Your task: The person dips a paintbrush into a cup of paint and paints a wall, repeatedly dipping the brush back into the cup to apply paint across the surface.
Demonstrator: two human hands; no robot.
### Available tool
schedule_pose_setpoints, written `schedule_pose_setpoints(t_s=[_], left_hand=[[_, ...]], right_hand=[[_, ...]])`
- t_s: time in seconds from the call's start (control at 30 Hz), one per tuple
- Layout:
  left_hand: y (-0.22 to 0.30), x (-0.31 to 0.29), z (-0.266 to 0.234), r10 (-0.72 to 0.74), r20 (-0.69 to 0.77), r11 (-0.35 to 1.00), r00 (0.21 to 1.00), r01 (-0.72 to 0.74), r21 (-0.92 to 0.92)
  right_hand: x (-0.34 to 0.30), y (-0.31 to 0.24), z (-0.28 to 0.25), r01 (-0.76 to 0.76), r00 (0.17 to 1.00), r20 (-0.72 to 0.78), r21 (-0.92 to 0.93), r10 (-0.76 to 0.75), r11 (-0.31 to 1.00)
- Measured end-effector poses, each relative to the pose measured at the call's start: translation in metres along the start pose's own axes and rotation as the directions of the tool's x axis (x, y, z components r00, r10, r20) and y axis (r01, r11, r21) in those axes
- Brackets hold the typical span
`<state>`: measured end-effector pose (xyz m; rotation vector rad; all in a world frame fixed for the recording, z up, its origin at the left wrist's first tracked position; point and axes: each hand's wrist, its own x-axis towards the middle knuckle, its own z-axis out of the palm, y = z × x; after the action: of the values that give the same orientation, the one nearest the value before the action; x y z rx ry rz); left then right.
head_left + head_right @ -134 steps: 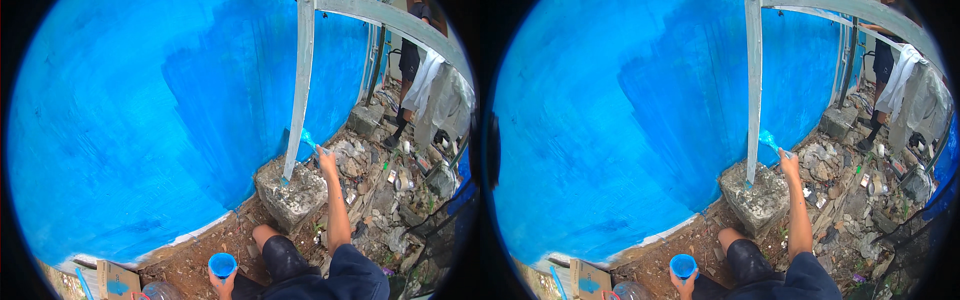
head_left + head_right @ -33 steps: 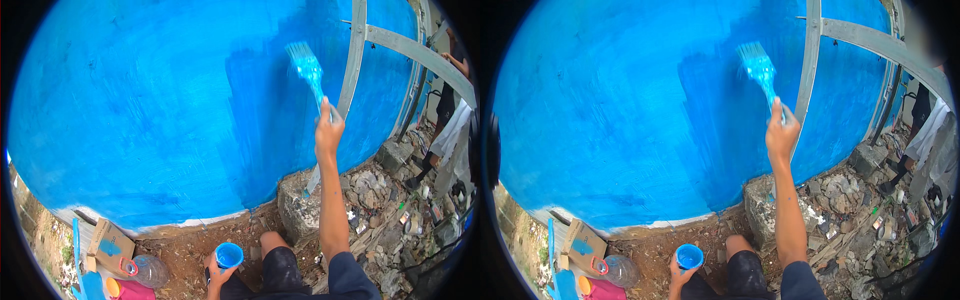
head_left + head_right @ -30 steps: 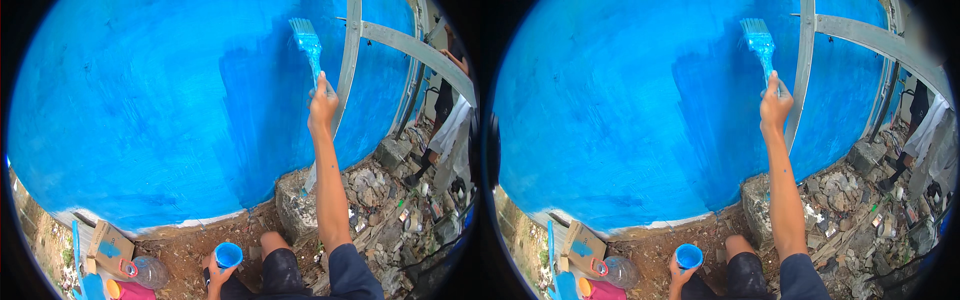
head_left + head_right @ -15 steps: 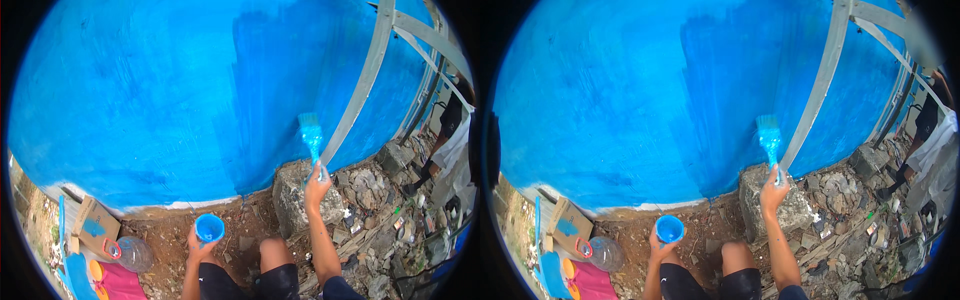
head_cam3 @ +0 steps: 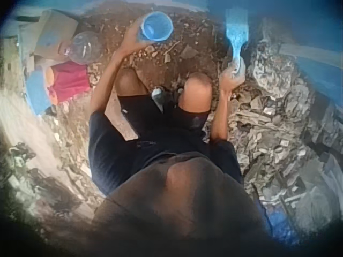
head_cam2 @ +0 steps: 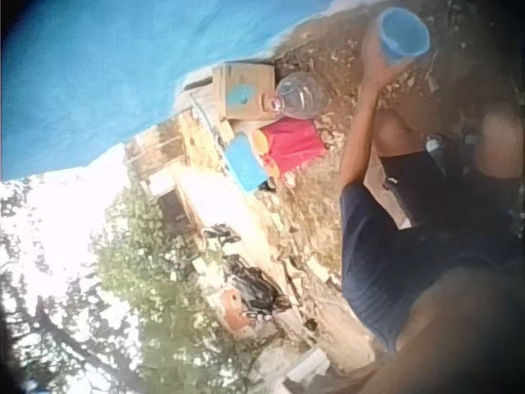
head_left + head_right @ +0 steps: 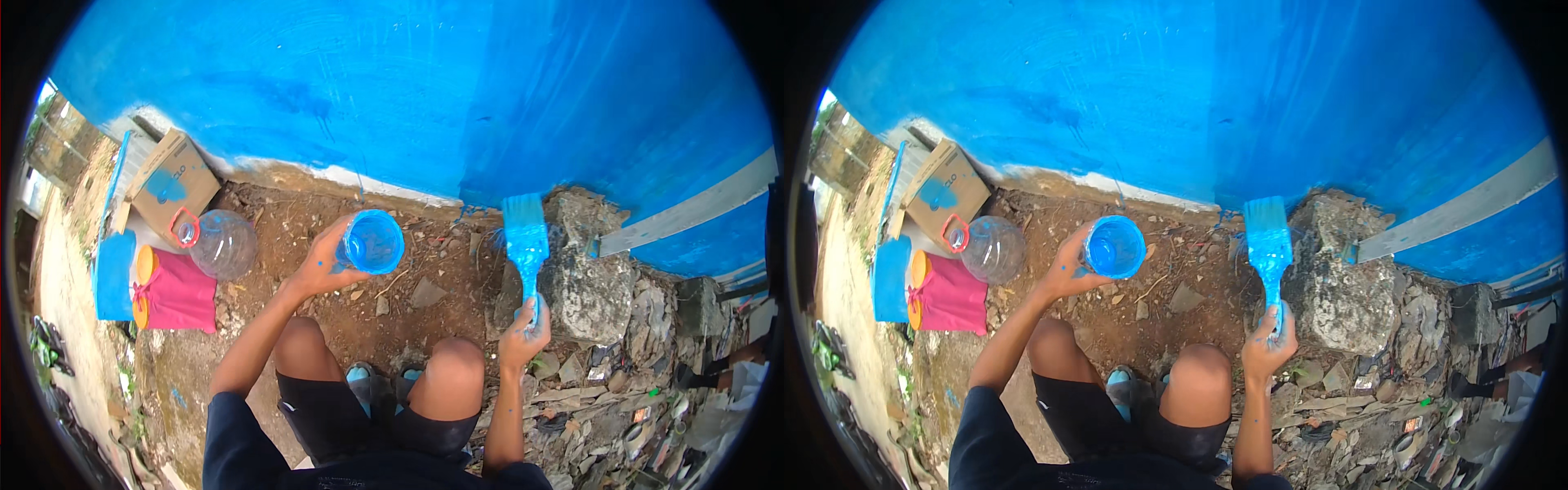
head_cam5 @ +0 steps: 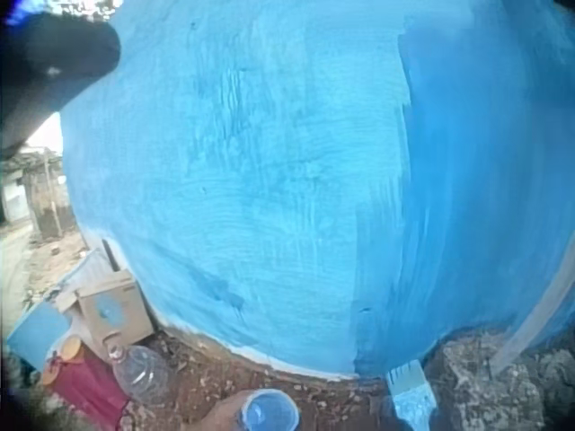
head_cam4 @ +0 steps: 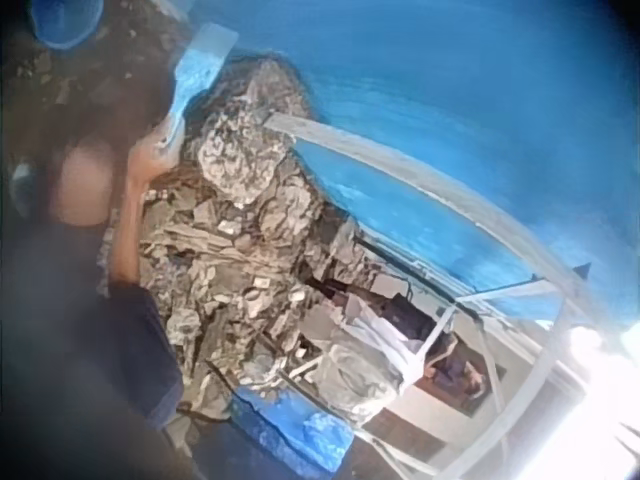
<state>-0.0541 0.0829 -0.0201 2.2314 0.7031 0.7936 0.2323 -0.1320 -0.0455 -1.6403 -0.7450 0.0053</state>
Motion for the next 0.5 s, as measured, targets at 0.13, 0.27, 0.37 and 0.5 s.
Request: schedule_pose_setpoints(t_s=[0.13,0.27,0.37,0.5], left_hand=[[0.004,-0.029,-0.020,-0.185,0.039,0.981,0.982,0.187,-0.041],[-0.004,-0.041,-0.020,-0.268,0.029,0.962,0.963,0.269,-0.044],[-0.004,-0.035,-0.013,-0.171,0.083,0.981,0.982,0.162,0.105],[-0.008,-0.039,-0.010,-0.070,0.088,0.978,0.994,0.051,0.201]], right_hand=[[-0.022,0.032,0.008,-0.064,0.972,0.225,-0.005,0.064,0.998],[-0.021,0.026,0.012,-0.322,0.911,0.312,0.130,0.270,0.938],[-0.016,0.023,0.005,-0.304,0.904,0.360,0.157,0.233,0.939],[-0.003,0.005,0.001,-0.342,0.835,0.492,0.113,0.247,0.933]])
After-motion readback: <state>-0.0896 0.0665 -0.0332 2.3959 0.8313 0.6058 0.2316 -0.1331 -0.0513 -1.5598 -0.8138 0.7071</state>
